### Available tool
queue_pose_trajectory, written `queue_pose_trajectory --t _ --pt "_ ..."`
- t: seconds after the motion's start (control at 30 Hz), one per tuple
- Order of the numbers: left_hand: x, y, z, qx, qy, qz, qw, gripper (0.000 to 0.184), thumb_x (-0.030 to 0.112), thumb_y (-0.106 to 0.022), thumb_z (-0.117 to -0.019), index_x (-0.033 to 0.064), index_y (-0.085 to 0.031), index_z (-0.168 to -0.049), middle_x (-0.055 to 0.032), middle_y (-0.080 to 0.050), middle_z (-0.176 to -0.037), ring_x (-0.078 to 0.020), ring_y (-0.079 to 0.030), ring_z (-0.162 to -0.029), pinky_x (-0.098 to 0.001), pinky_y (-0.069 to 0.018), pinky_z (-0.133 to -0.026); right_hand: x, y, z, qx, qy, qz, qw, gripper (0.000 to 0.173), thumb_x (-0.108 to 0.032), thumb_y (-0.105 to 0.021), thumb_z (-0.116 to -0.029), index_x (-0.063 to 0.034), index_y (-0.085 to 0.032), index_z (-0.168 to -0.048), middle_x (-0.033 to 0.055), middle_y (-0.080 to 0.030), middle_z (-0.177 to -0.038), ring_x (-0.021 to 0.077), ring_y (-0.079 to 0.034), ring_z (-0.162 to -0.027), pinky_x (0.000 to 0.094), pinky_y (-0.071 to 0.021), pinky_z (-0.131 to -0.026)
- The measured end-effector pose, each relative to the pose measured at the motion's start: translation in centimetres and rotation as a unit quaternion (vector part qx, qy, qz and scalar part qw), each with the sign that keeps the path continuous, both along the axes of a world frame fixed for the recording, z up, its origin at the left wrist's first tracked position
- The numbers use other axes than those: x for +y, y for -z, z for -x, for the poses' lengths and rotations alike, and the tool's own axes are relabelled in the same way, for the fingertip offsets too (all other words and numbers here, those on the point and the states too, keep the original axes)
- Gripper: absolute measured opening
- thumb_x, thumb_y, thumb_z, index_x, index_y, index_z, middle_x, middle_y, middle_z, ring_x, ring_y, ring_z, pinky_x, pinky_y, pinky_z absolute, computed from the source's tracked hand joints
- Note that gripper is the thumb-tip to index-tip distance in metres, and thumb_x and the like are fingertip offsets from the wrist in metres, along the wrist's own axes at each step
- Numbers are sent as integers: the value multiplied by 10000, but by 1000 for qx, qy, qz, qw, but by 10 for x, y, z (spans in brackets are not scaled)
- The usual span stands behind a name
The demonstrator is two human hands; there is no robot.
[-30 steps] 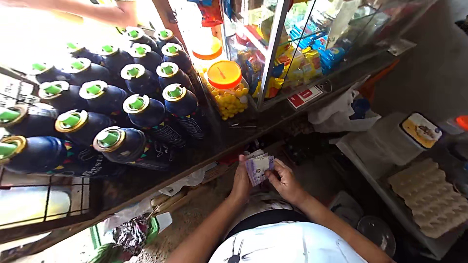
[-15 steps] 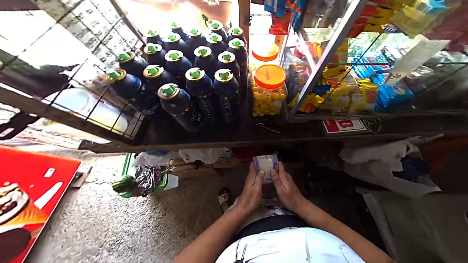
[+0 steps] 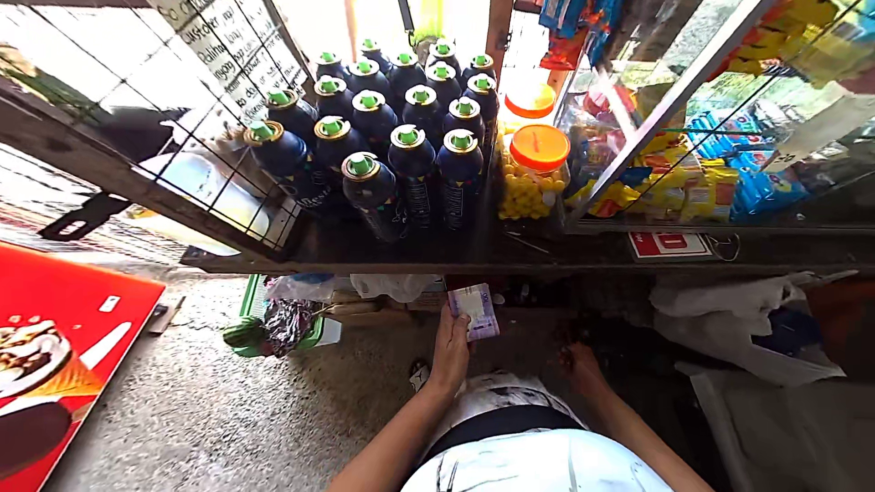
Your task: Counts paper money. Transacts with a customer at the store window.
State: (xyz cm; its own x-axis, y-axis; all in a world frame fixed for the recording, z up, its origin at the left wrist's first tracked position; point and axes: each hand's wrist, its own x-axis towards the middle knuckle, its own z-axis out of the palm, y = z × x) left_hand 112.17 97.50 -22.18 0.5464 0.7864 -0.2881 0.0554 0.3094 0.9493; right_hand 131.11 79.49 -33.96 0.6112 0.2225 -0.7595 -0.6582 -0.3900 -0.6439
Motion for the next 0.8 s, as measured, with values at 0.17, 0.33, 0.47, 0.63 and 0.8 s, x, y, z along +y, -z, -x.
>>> queue_pose_trajectory --t 0.17,0.33,0.47,0.63,0.8 --pt "8 1 5 3 7 -8 1000 480 105 -317 -1059 -51 -246 -1507 -62 -576 -1036 -30 -593 -687 -181 -498 -564 23 -34 13 -135 -165 -73 974 216 52 -368 -999 42 -576 -1056 74 -618 -1016 102 -608 -860 272 -530 -757" --pt "14 3 8 12 23 -65 998 507 112 -315 -1051 -91 -233 -1509 -123 -586 -1145 -53 -634 -820 -218 -541 -645 61 -90 30 -111 -133 -234 957 240 112 -488 -932 32 -497 -1158 99 -671 -1072 169 -723 -948 340 -620 -884" --pt "16 7 11 10 36 -143 989 491 111 -326 -1046 -129 -271 -1471 -153 -609 -1149 -63 -657 -892 -231 -559 -701 78 -116 43 -93 -110 -344 928 207 127 -527 -909 -28 -574 -1038 90 -728 -1057 194 -732 -999 354 -610 -925" --pt "16 3 7 -9 67 -225 972 428 69 -353 -1038 -163 -394 -1394 -201 -650 -1181 -99 -680 -1055 -268 -565 -932 93 -125 50 -147 -169 -424 878 246 49 -659 -908 -70 -659 -1123 46 -748 -1092 119 -709 -1035 274 -575 -939" --pt "17 0 8 -31 88 -256 962 390 43 -359 -1034 -154 -439 -1361 -196 -660 -1173 -99 -670 -1072 -262 -546 -959 101 -127 60 -241 -248 -412 843 256 19 -673 -922 -41 -640 -1168 35 -744 -1086 100 -715 -997 256 -589 -917"
